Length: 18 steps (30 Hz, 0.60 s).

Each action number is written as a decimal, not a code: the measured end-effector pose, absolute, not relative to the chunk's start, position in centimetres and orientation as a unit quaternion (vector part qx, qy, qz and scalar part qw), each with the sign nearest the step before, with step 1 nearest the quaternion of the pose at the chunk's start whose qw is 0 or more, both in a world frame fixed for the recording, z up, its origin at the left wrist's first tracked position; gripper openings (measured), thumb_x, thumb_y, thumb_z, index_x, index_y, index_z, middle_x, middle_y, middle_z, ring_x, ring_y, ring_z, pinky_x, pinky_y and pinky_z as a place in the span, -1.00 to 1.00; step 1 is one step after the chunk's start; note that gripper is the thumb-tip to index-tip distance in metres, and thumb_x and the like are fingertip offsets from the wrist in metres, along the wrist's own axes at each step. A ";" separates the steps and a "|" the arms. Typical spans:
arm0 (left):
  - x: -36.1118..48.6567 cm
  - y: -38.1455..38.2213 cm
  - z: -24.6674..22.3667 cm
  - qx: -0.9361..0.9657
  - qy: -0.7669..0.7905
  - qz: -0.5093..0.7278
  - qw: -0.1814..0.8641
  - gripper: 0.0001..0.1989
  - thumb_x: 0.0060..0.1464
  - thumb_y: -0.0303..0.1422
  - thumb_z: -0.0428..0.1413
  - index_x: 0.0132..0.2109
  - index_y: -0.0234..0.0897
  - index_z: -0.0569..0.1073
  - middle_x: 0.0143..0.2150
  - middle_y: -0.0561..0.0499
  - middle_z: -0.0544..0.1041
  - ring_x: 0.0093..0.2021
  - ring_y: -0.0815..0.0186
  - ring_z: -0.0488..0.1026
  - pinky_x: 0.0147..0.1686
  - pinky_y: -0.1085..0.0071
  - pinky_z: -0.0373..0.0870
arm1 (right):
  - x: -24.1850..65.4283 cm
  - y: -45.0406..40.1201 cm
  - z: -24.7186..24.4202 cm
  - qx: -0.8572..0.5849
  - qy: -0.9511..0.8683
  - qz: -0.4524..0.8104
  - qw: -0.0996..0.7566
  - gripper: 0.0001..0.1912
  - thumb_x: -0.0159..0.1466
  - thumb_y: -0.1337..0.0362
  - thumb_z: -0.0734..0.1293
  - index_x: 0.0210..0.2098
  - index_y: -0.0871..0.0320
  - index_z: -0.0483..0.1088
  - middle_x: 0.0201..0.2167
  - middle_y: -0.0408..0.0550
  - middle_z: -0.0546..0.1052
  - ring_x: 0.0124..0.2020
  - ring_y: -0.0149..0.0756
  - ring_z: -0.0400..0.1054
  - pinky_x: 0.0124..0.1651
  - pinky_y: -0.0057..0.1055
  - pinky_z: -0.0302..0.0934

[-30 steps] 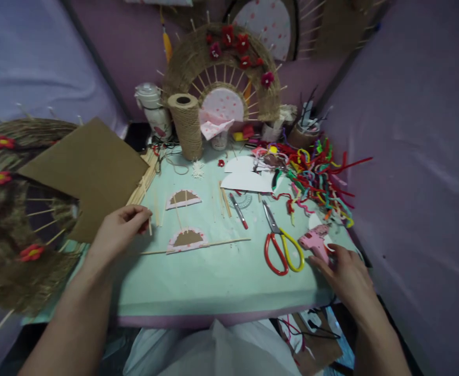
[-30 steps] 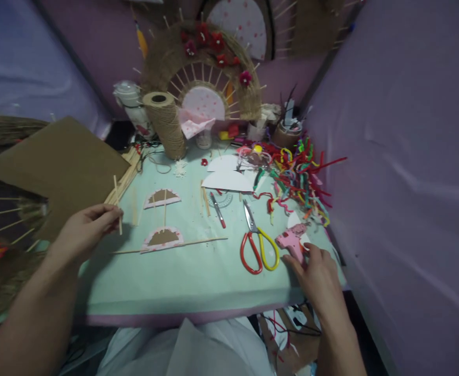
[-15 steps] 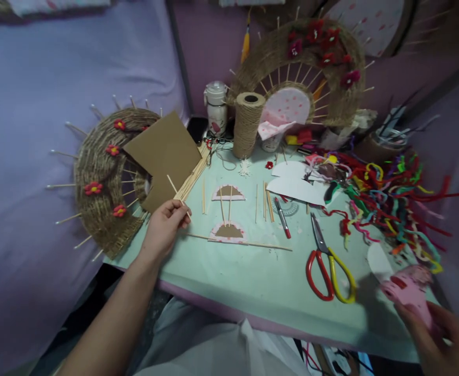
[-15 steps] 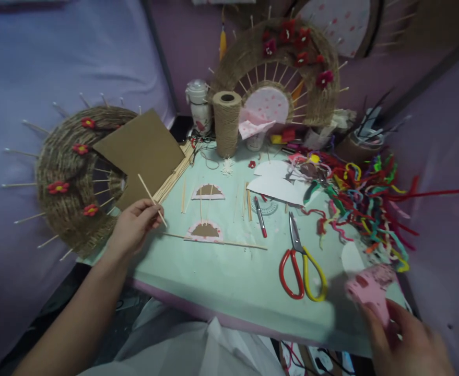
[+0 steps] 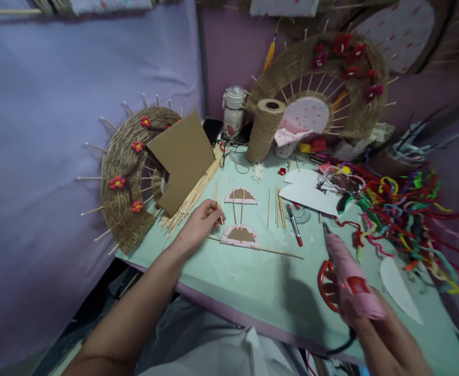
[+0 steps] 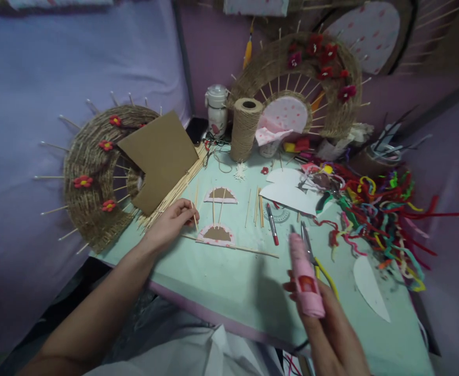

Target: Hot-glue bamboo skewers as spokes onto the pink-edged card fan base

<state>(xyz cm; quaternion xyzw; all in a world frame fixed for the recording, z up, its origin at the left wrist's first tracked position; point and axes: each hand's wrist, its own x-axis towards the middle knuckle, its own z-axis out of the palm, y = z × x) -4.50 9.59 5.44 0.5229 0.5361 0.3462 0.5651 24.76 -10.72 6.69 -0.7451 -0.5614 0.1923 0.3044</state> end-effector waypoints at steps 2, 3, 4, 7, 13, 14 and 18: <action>-4.3 9.7 5.2 0.527 0.538 0.337 0.565 -0.81 0.06 -0.20 0.06 -0.33 -0.21 0.27 -0.21 -0.04 0.56 -0.14 0.29 0.49 -0.12 0.38 0.36 | 22.0 -9.5 7.2 -0.725 -0.534 0.270 0.340 -0.57 0.36 -0.06 0.18 0.02 0.04 0.45 -0.20 -0.04 0.65 -0.21 -0.17 0.56 -0.21 -0.42 0.45; -4.3 9.7 5.2 0.538 0.539 0.326 0.561 -0.81 0.08 -0.21 0.06 -0.33 -0.21 0.26 -0.14 -0.07 0.56 -0.05 0.26 0.48 -0.05 0.36 0.34 | 21.2 -9.0 7.1 -0.716 -0.527 0.316 0.332 -0.58 0.37 -0.04 0.18 0.03 0.05 0.45 -0.16 -0.01 0.64 -0.15 -0.17 0.54 -0.14 -0.41 0.44; -4.3 9.7 5.1 0.555 0.539 0.310 0.552 -0.81 0.10 -0.21 0.06 -0.33 -0.20 0.26 -0.08 -0.09 0.56 0.03 0.23 0.46 0.00 0.34 0.32 | 20.7 -8.6 7.0 -0.704 -0.527 0.334 0.340 -0.58 0.37 -0.04 0.17 0.00 0.06 0.46 -0.16 0.00 0.63 -0.15 -0.18 0.54 -0.14 -0.42 0.44; -4.2 9.6 4.9 0.608 0.541 0.256 0.521 -0.80 0.17 -0.19 0.01 -0.34 -0.18 0.22 -0.03 -0.10 0.56 0.10 0.17 0.43 0.03 0.28 0.31 | 20.3 -7.7 6.4 -0.664 -0.546 0.376 0.346 -0.60 0.35 -0.04 0.20 -0.06 0.07 0.49 -0.16 0.03 0.62 -0.17 -0.19 0.53 -0.18 -0.45 0.43; -3.6 9.6 4.7 0.622 0.540 0.211 0.526 -0.79 0.22 -0.19 -0.05 -0.35 -0.17 0.17 -0.06 -0.11 0.56 0.08 0.15 0.45 -0.02 0.29 0.31 | 20.1 -6.9 6.2 -0.653 -0.540 0.399 0.350 -0.58 0.35 -0.03 0.20 0.01 0.07 0.48 -0.17 0.01 0.62 -0.25 -0.23 0.51 -0.19 -0.45 0.43; -3.5 9.6 4.7 0.622 0.535 0.206 0.533 -0.80 0.22 -0.21 -0.05 -0.34 -0.17 0.17 -0.05 -0.11 0.56 0.10 0.16 0.45 -0.01 0.30 0.30 | 20.1 -6.9 6.2 -0.653 -0.539 0.399 0.353 -0.57 0.36 -0.03 0.21 0.03 0.07 0.47 -0.17 0.01 0.62 -0.24 -0.24 0.51 -0.18 -0.45 0.43; -3.1 9.9 4.5 0.627 0.522 0.200 0.543 -0.85 0.21 -0.25 -0.04 -0.32 -0.18 0.20 -0.02 -0.10 0.54 0.15 0.17 0.41 0.00 0.32 0.29 | 20.4 -6.9 5.8 -0.653 -0.538 0.399 0.354 -0.59 0.36 -0.02 0.20 0.01 0.06 0.47 -0.19 0.00 0.61 -0.22 -0.23 0.50 -0.15 -0.44 0.42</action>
